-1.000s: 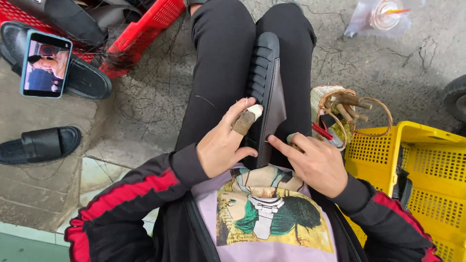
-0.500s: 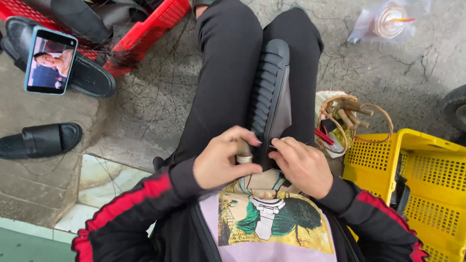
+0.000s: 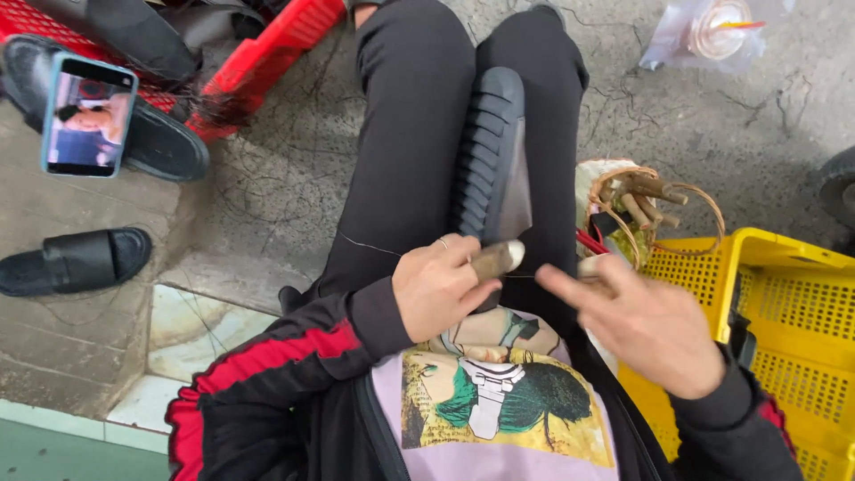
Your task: Hand-sewing the sole of a shoe using a needle and thread while sitting on the floor.
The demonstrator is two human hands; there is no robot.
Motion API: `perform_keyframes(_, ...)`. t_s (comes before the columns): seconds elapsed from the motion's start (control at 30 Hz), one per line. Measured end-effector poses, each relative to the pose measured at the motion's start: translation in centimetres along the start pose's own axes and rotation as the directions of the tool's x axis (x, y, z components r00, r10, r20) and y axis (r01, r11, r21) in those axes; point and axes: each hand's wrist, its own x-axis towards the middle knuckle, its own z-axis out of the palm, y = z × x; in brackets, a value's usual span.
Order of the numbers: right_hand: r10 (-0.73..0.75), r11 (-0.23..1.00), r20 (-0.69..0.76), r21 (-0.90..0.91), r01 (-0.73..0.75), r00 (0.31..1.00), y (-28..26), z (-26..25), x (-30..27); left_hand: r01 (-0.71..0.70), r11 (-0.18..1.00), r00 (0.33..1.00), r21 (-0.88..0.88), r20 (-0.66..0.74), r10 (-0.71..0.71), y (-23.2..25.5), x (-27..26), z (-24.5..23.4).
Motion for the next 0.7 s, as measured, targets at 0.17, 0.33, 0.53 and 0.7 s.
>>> perform_keyframes(0.17, 0.091, 0.902, -0.06, 0.429, -0.057, 0.994, -1.9, 3.8, 1.1, -0.163, 0.971, 0.967, -0.172, -0.222, 0.123, 0.3, -0.4, -0.7)
perform_keyframes(0.33, 0.112, 0.864, -0.046, 0.498, -0.074, 0.993, -2.0, 4.8, 0.1, -0.31, 0.95, 0.892, -0.028, -0.356, 0.28, -1.0, -2.4, 1.0)
perform_keyframes(0.53, 0.706, 0.673, -0.415, 0.643, -0.364, 0.573, 4.9, 3.3, -5.3, -0.317, 0.948, 0.883, -0.021, -0.371, 0.287, 0.0, -1.2, 0.0)
perform_keyframes(0.7, 0.164, 0.931, -0.261, 0.359, -0.062, 0.951, -1.2, 4.9, 0.2, -0.29, 0.957, 0.903, -0.02, -0.337, 0.266, -0.1, -1.0, -0.1)
